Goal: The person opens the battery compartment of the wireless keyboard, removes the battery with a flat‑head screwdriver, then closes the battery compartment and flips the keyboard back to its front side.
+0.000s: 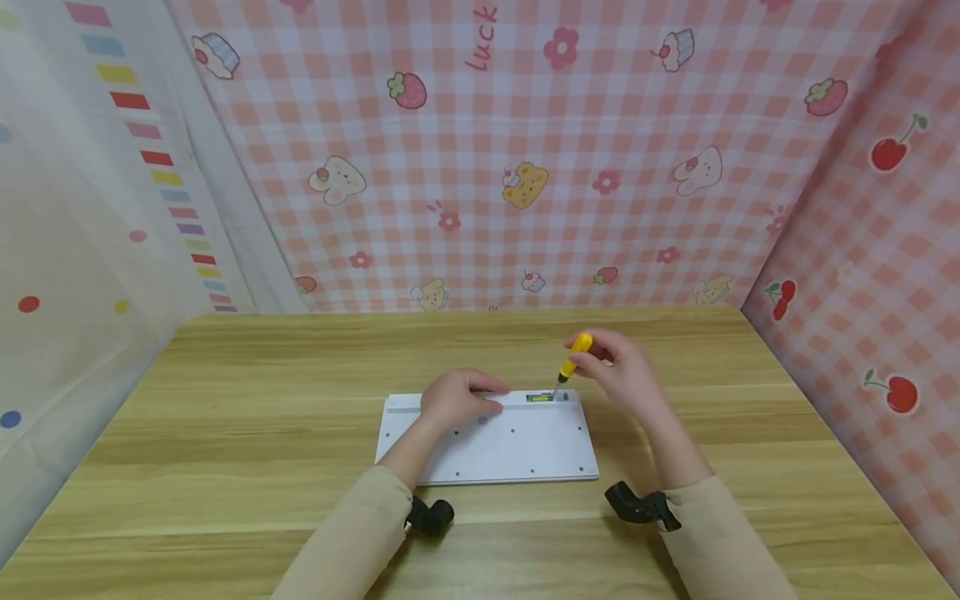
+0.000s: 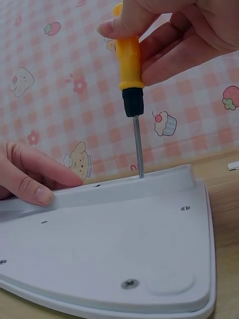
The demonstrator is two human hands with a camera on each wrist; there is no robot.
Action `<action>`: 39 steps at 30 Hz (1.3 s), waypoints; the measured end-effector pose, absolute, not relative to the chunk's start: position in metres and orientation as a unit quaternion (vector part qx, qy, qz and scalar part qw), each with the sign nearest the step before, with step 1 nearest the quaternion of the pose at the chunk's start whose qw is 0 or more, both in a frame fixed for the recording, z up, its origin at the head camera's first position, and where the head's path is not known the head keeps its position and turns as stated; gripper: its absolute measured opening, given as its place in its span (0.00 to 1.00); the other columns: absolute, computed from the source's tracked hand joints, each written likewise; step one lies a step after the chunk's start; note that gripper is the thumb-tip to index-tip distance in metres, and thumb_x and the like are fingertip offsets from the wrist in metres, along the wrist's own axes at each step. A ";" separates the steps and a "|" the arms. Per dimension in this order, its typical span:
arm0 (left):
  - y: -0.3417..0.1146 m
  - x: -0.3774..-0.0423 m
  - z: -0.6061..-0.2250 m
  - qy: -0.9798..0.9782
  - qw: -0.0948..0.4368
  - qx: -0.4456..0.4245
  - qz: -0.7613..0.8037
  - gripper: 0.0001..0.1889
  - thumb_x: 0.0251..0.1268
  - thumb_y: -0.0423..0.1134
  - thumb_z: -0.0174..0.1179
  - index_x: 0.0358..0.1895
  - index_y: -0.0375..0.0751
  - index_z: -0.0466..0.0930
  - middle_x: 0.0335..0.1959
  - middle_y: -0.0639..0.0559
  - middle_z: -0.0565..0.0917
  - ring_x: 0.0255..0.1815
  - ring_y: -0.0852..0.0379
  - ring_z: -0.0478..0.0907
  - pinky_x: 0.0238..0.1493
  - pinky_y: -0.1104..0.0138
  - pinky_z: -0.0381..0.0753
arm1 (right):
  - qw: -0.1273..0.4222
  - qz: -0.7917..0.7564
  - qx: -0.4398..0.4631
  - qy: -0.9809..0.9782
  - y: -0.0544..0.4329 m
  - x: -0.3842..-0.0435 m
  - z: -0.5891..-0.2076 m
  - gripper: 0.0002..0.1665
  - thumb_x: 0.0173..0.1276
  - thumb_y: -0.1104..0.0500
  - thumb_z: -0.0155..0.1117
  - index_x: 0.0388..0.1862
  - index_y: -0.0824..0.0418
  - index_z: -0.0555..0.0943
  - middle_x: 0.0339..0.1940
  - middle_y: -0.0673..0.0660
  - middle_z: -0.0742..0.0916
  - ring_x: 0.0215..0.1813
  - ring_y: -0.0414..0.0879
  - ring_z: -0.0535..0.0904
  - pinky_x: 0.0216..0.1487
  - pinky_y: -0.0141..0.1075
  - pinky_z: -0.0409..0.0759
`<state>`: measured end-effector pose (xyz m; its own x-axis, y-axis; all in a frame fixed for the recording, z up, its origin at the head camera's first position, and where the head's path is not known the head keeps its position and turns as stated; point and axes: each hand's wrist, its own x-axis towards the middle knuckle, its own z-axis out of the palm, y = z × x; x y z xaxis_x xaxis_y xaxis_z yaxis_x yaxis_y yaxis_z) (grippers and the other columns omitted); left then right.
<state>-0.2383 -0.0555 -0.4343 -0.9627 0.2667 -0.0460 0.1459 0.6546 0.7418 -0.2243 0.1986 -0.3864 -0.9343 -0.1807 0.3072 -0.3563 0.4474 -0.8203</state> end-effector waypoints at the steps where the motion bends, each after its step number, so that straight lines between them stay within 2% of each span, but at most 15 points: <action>1: -0.056 -0.238 -0.434 0.906 0.076 0.113 0.400 0.12 0.57 0.41 0.73 0.45 0.57 0.90 0.48 0.59 0.86 0.51 0.58 0.81 0.54 0.58 0.73 | 0.089 0.500 0.159 -0.847 0.199 -0.224 -0.387 0.11 0.71 0.64 0.64 0.49 0.69 0.82 0.44 0.63 0.84 0.42 0.53 0.83 0.42 0.32 0.83; 10: -0.055 -0.238 -0.433 0.908 0.075 0.111 0.397 0.12 0.57 0.41 0.73 0.45 0.58 0.90 0.48 0.59 0.86 0.51 0.58 0.81 0.53 0.58 0.73 | 0.080 0.523 0.137 -0.838 0.201 -0.223 -0.390 0.12 0.73 0.64 0.61 0.51 0.70 0.81 0.43 0.64 0.83 0.43 0.55 0.82 0.43 0.32 0.83; 16: -0.054 -0.237 -0.431 0.910 0.073 0.108 0.394 0.12 0.57 0.41 0.73 0.45 0.58 0.90 0.48 0.59 0.86 0.51 0.58 0.80 0.53 0.58 0.73 | 0.075 0.557 0.118 -0.819 0.205 -0.222 -0.396 0.12 0.74 0.66 0.59 0.52 0.72 0.79 0.48 0.66 0.82 0.46 0.55 0.81 0.45 0.32 0.82; 23: -0.054 -0.236 -0.430 0.909 0.071 0.107 0.397 0.12 0.57 0.40 0.73 0.44 0.57 0.90 0.47 0.59 0.86 0.51 0.58 0.81 0.53 0.58 0.73 | 0.054 0.590 0.097 -0.799 0.213 -0.223 -0.402 0.14 0.76 0.65 0.55 0.55 0.73 0.76 0.55 0.69 0.80 0.48 0.50 0.80 0.48 0.33 0.81; 28: -0.054 -0.236 -0.431 0.908 0.072 0.102 0.400 0.12 0.57 0.40 0.73 0.44 0.58 0.90 0.48 0.59 0.86 0.51 0.58 0.81 0.54 0.58 0.73 | 0.038 0.613 0.082 -0.785 0.219 -0.226 -0.407 0.17 0.79 0.64 0.51 0.58 0.76 0.72 0.55 0.71 0.77 0.48 0.46 0.80 0.49 0.33 0.81; 36: -0.054 -0.237 -0.432 0.911 0.074 0.103 0.394 0.12 0.57 0.41 0.73 0.44 0.59 0.90 0.48 0.60 0.86 0.51 0.58 0.81 0.53 0.58 0.73 | 0.030 0.652 0.060 -0.756 0.226 -0.229 -0.416 0.19 0.80 0.62 0.48 0.60 0.76 0.70 0.58 0.73 0.74 0.47 0.40 0.80 0.50 0.32 0.80; 39: -0.054 -0.237 -0.432 0.911 0.074 0.106 0.392 0.12 0.57 0.41 0.73 0.45 0.59 0.90 0.48 0.60 0.86 0.51 0.58 0.81 0.52 0.58 0.73 | 0.024 0.683 0.043 -0.729 0.230 -0.230 -0.422 0.18 0.80 0.60 0.48 0.59 0.74 0.71 0.57 0.70 0.74 0.47 0.40 0.81 0.51 0.32 0.80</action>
<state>-0.2371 -0.0535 -0.4317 -0.9665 0.2512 -0.0526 0.1345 0.6704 0.7297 -0.2301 0.2296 -0.4216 -0.9951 -0.0310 0.0937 -0.0956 0.0645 -0.9933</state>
